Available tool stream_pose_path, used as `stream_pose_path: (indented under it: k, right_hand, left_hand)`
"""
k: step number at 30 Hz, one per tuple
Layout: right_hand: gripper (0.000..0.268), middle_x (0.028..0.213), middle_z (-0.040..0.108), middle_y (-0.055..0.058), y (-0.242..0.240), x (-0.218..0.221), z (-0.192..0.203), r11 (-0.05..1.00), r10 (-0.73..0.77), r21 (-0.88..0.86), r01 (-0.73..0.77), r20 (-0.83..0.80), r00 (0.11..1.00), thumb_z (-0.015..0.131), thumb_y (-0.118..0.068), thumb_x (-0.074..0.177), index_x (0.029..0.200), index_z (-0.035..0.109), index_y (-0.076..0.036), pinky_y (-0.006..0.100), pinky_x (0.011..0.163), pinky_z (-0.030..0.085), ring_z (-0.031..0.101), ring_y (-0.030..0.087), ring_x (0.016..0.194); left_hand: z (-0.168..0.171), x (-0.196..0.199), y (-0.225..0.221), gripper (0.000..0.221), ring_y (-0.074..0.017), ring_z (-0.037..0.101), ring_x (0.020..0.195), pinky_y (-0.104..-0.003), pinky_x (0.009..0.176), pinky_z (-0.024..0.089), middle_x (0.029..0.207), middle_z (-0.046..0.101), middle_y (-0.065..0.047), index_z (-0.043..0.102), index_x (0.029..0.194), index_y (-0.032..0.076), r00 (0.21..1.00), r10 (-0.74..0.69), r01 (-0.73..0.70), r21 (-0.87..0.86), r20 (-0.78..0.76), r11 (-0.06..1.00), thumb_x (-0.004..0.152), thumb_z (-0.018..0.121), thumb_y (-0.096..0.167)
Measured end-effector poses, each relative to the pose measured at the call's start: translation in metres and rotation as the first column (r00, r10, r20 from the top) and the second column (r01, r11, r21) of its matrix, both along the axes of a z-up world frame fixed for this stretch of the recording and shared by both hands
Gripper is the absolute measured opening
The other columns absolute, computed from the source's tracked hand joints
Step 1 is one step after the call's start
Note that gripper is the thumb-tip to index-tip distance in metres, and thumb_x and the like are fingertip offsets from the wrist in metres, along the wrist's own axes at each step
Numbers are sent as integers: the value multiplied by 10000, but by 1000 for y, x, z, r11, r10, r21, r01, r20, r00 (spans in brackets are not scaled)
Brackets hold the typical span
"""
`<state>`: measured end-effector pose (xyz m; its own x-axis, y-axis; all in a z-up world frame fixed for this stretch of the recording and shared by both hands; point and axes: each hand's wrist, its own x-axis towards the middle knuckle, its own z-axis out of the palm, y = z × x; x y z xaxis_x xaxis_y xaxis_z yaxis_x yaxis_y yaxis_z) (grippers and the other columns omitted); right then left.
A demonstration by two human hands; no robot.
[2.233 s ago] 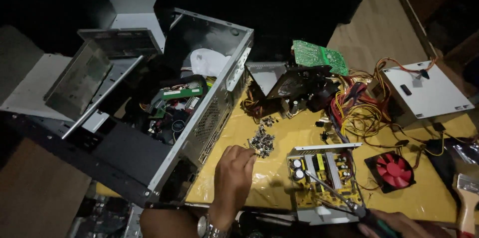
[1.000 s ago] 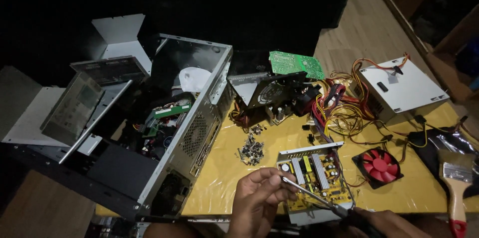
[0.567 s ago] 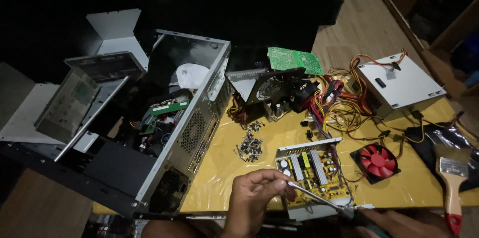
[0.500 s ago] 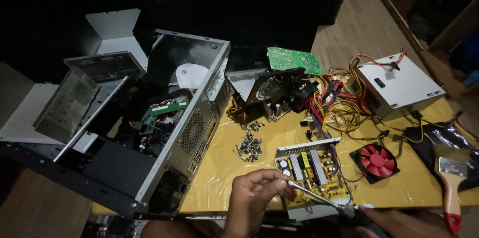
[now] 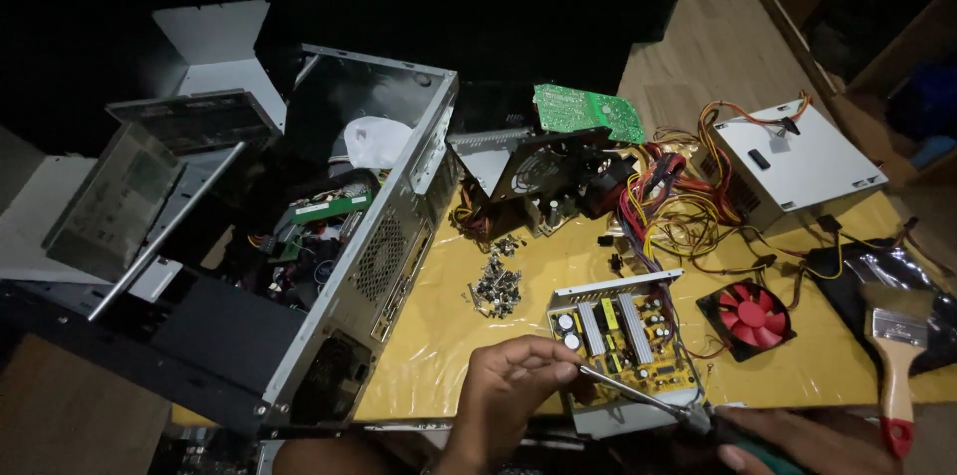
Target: Assembling and closing the metal casing of a computer power supply unit by installing the internal circuit board.
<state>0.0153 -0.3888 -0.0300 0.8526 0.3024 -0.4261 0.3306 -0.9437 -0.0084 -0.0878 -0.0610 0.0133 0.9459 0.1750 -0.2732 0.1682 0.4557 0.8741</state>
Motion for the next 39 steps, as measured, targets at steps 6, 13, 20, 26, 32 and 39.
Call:
stream_pose_path:
  k: [6,13,20,26,32,39]
  right_hand:
    - [551,1280,813,-279,36,-22,61,897,-429,47,439,-144,892,822,-608,733,1275,719,-627,150,1208,487,741,-67,1258]
    - [341,983,837,-35,-1,-11,63,716,-11,638,-282,414,910,759,-293,730,1062,800,-228,234,823,577,806,85,843]
    - [305,1025,791,-56,13,-6,80,741,93,563,-365,453,886,753,-293,724,1011,805,-201,232,826,587,785,80,872]
    - [323,1012,840,-298,-36,29,7,993,-68,91,72,-52,996,715,-622,706,904,913,-462,162,985,495,757,-137,1005]
    - [296,954,846,-79,89,2,125,714,351,482,-508,382,855,822,-346,686,952,830,-216,187,843,625,833,33,816]
    - [226,955,828,-71,100,13,116,749,416,432,-501,282,865,790,-257,739,941,813,-160,152,930,658,839,13,898]
  left_hand:
    - [11,-2,6,464,-259,794,838,-363,797,655,992,834,-204,696,1217,-12,998,-36,34,-34,-60,999,774,803,73]
    - [-26,-24,16,468,-228,661,929,-340,768,521,1024,705,-66,672,1043,108,843,-216,-249,713,493,656,753,869,418]
    - [-66,-30,1,285,-325,564,943,-460,875,425,1006,629,-129,631,979,31,830,-254,-395,846,496,359,935,718,298]
    - [-68,-18,5,332,-306,641,888,-442,782,491,984,733,-140,688,900,0,765,-186,-513,758,617,402,1006,631,310]
    - [-70,-12,7,301,-307,655,843,-459,772,509,988,739,-138,660,832,-1,747,-168,-561,745,643,360,895,805,255]
    - [-88,-13,10,356,-321,633,864,-470,718,496,1017,743,-153,653,779,-15,756,-187,-534,757,627,377,743,938,195]
